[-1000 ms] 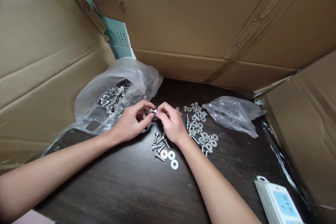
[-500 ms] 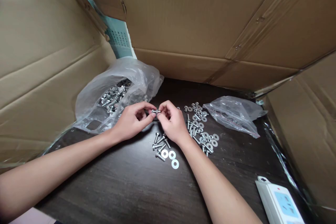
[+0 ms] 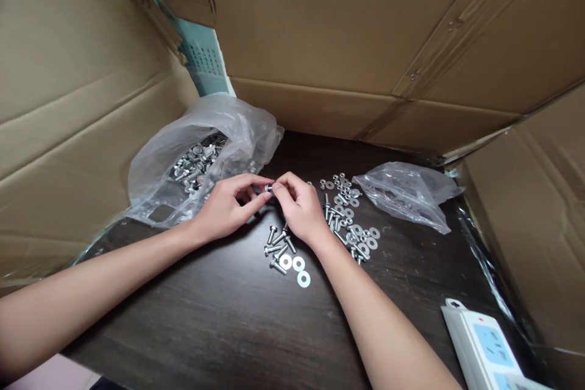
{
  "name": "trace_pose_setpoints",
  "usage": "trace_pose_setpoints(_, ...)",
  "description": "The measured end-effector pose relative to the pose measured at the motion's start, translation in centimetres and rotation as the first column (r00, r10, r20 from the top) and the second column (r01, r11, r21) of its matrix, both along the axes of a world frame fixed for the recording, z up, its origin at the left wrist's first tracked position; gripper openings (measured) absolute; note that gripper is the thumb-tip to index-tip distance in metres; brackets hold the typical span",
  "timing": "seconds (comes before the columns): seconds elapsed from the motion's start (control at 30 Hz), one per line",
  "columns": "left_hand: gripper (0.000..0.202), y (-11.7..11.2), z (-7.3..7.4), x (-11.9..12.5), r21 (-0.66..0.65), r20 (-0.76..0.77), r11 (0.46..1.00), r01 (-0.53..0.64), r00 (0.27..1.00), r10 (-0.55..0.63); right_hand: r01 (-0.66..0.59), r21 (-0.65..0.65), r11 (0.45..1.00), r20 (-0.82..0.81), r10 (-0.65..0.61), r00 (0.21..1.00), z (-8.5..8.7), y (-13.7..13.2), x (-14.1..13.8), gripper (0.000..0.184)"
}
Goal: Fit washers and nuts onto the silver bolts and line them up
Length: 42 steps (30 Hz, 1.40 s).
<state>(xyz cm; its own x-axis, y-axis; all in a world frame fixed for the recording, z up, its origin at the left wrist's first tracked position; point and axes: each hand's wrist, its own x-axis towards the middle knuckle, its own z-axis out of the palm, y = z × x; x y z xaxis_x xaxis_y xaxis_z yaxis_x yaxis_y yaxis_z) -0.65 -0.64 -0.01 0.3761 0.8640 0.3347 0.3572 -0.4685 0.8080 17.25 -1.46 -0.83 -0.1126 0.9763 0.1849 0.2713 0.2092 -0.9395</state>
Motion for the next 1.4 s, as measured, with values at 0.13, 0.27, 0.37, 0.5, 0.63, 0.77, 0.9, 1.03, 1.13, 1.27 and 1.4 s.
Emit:
trace_pose_setpoints(0.13, 0.022, -0.05, 0.0, 0.05, -0.013, 0.02, 1.0, 0.011, 1.0, -0.011, 0.004, 0.0, 1.0, 0.008, -0.004, 1.0, -0.03, 0.03, 0.07, 0.027)
trace_pose_setpoints(0.27, 0.022, -0.02, 0.01, 0.11, -0.031, 0.033, 1.0, -0.001, 0.999, 0.002, 0.006, -0.006, 1.0, 0.0, -0.006, 1.0, 0.02, 0.08, 0.04, 0.023)
trace_pose_setpoints(0.37, 0.022, 0.03, -0.02, 0.11, -0.043, 0.03, 0.999, -0.014, 0.999, 0.015, 0.002, -0.009, 1.0, -0.031, -0.002, 1.0, 0.05, 0.12, -0.03, 0.011)
trace_pose_setpoints(0.5, 0.022, 0.07, -0.07, 0.04, -0.052, 0.023, 0.998, -0.023, 0.999, 0.024, -0.001, 0.003, 1.0, -0.062, 0.001, 0.998, -0.19, 0.17, -0.03, 0.008)
trace_pose_setpoints(0.63, 0.022, 0.11, -0.09, -0.01, -0.06, 0.027, 0.998, -0.018, 0.999, 0.019, -0.009, -0.001, 1.0, -0.063, 0.009, 0.998, -0.35, 0.18, 0.01, 0.01)
trace_pose_setpoints(0.77, 0.022, 0.11, -0.02, -0.02, -0.068, 0.021, 0.998, -0.018, 1.0, 0.019, -0.011, -0.019, 1.0, -0.048, 0.01, 0.999, -0.15, 0.14, -0.04, 0.007)
trace_pose_setpoints(0.9, 0.021, 0.08, 0.06, -0.04, -0.066, 0.007, 0.998, -0.021, 1.0, 0.021, -0.01, -0.041, 0.999, -0.022, 0.009, 1.0, 0.08, 0.11, -0.07, 0.009)
trace_pose_setpoints(1.03, 0.02, 0.1, 0.07, -0.08, -0.047, -0.005, 0.999, -0.003, 1.0, 0.003, -0.004, -0.041, 0.999, -0.01, 0.003, 1.0, 0.1, 0.11, -0.01, 0.01)
trace_pose_setpoints(1.13, 0.02, 0.15, 0.03, -0.08, -0.043, -0.007, 0.999, 0.014, 1.0, -0.014, -0.003, -0.045, 0.999, -0.001, 0.003, 1.0, 0.05, 0.11, 0.03, 0.013)
trace_pose_setpoints(1.27, 0.02, 0.16, -0.03, -0.03, -0.046, -0.002, 0.999, 0.008, 1.0, -0.008, -0.002, -0.045, 0.999, 0.003, 0.002, 1.0, -0.05, 0.12, 0.03, 0.021)
trace_pose_setpoints(1.4, 0.021, 0.09, -0.01, 0.05, -0.054, 0.008, 0.999, -0.002, 1.0, 0.003, 0.004, -0.024, 1.0, 0.024, -0.003, 1.0, -0.05, 0.06, 0.03, 0.028)
